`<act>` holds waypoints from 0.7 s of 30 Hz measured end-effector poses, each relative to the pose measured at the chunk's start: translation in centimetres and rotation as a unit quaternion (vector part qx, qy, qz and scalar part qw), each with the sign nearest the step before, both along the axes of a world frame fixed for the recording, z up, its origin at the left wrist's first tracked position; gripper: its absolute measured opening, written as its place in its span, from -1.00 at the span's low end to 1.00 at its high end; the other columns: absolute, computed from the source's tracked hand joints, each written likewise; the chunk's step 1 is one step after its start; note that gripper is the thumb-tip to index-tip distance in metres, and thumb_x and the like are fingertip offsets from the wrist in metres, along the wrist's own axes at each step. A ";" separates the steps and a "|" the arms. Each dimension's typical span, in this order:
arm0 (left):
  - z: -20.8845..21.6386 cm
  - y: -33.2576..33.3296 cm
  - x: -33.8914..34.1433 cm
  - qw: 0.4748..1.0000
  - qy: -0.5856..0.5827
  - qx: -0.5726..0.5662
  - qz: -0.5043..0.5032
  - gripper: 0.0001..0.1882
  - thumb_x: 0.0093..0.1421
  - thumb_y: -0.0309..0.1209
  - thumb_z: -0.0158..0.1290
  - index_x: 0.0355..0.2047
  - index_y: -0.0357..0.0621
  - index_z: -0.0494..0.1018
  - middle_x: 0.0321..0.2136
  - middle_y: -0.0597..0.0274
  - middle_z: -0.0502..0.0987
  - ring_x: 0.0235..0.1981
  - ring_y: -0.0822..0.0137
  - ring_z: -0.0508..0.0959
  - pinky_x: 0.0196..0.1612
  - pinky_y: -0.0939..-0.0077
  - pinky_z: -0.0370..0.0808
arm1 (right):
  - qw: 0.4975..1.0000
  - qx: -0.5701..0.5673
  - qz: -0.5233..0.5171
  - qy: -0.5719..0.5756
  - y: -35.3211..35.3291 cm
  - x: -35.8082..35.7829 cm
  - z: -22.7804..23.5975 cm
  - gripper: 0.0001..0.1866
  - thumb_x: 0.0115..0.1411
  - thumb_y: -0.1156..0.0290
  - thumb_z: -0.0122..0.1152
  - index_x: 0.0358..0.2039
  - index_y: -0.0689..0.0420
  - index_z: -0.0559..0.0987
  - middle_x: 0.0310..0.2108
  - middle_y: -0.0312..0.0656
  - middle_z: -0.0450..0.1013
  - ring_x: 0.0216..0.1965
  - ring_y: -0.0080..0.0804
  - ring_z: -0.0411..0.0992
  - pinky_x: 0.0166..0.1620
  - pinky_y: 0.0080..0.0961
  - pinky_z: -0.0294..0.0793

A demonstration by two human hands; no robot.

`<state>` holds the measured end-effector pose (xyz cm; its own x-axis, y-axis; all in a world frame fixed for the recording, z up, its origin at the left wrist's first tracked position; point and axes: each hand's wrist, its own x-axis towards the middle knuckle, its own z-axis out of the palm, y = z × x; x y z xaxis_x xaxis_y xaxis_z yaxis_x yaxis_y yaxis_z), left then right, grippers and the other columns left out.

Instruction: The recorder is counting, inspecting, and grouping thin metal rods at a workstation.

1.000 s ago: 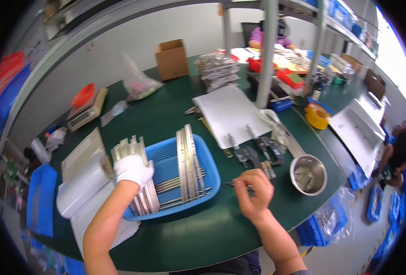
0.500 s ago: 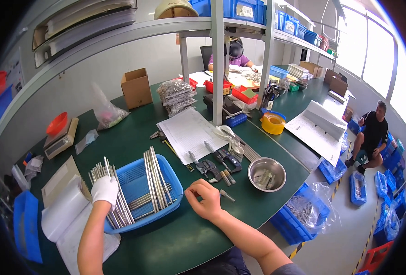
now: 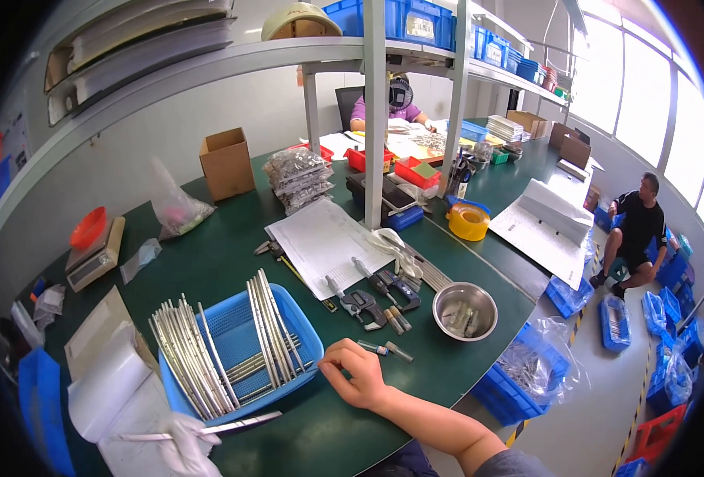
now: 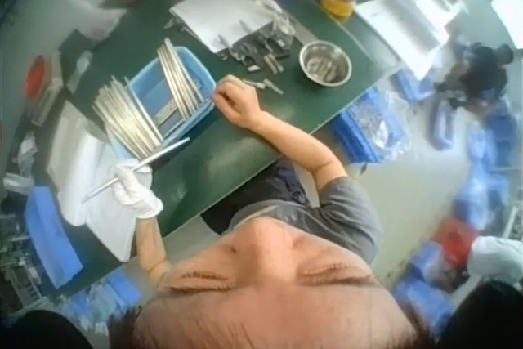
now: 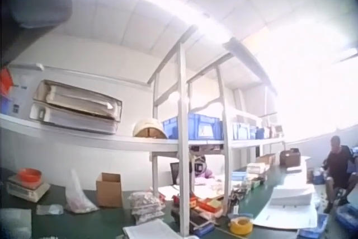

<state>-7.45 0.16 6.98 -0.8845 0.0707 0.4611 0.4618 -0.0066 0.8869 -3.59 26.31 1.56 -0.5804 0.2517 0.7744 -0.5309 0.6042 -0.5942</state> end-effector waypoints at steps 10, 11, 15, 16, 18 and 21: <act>-5.9 1.0 6.0 0.976 -0.216 0.022 -0.017 -0.72 0.29 -0.29 -0.20 -0.44 -0.26 0.33 -0.50 0.13 0.40 -0.58 0.35 0.43 -0.41 0.50 0.37 | 0.985 -0.160 0.001 -0.069 0.0 -0.3 -0.6 -0.89 0.11 0.68 -0.10 -0.33 0.28 0.37 -0.34 -0.11 0.47 -0.58 -0.59 0.38 -0.49 -0.68 0.39; -6.2 1.1 6.0 0.976 -0.215 0.026 -0.021 -0.73 0.28 -0.31 -0.19 -0.42 -0.26 0.32 -0.48 0.12 0.40 -0.58 0.35 0.43 -0.40 0.49 0.37 | 0.985 -0.161 -0.001 -0.069 -0.1 -0.5 -0.6 -0.89 0.11 0.68 -0.10 -0.33 0.28 0.37 -0.34 -0.11 0.47 -0.58 -0.59 0.38 -0.49 -0.68 0.39; -6.6 1.6 6.3 0.970 -0.241 0.023 -0.032 -0.74 0.28 -0.31 -0.18 -0.43 -0.27 0.32 -0.53 0.15 0.41 -0.58 0.34 0.43 -0.39 0.47 0.38 | 0.997 -0.044 0.016 -0.055 -0.2 0.2 -0.6 -0.82 0.03 0.72 -0.01 -0.33 0.26 0.44 -0.41 -0.16 0.50 -0.60 -0.56 0.41 -0.53 -0.67 0.41; -6.5 1.7 6.5 0.969 -0.245 0.021 -0.035 -0.74 0.28 -0.31 -0.19 -0.43 -0.27 0.32 -0.55 0.15 0.41 -0.59 0.34 0.43 -0.38 0.47 0.38 | 0.998 -0.001 0.025 -0.061 -0.2 0.4 -0.4 -0.80 0.00 0.73 0.02 -0.34 0.25 0.47 -0.44 -0.18 0.51 -0.61 -0.55 0.42 -0.55 -0.66 0.40; -6.6 1.7 6.7 0.967 -0.252 0.017 -0.039 -0.73 0.28 -0.31 -0.19 -0.42 -0.27 0.33 -0.56 0.15 0.41 -0.59 0.34 0.43 -0.37 0.47 0.38 | 0.998 -0.013 -0.002 -0.059 -0.6 0.6 -0.1 -0.84 -0.03 0.61 0.18 -0.38 0.14 0.52 -0.54 -0.25 0.49 -0.65 -0.48 0.43 -0.58 -0.63 0.40; -6.2 1.6 7.2 0.965 -0.261 0.003 -0.028 -0.71 0.27 -0.27 -0.18 -0.39 -0.29 0.33 -0.56 0.14 0.41 -0.59 0.34 0.42 -0.38 0.48 0.38 | 0.996 -0.031 -0.002 -0.083 -0.7 1.1 -0.4 -0.84 -0.04 0.57 0.23 -0.38 0.14 0.52 -0.52 -0.23 0.50 -0.62 -0.43 0.46 -0.55 -0.60 0.42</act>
<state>-0.22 1.80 0.75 -0.9913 0.1238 -0.0447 -0.0480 -0.0242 0.9986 -2.51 25.63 1.18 -0.6985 0.2992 0.6500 -0.4191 0.5652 -0.7106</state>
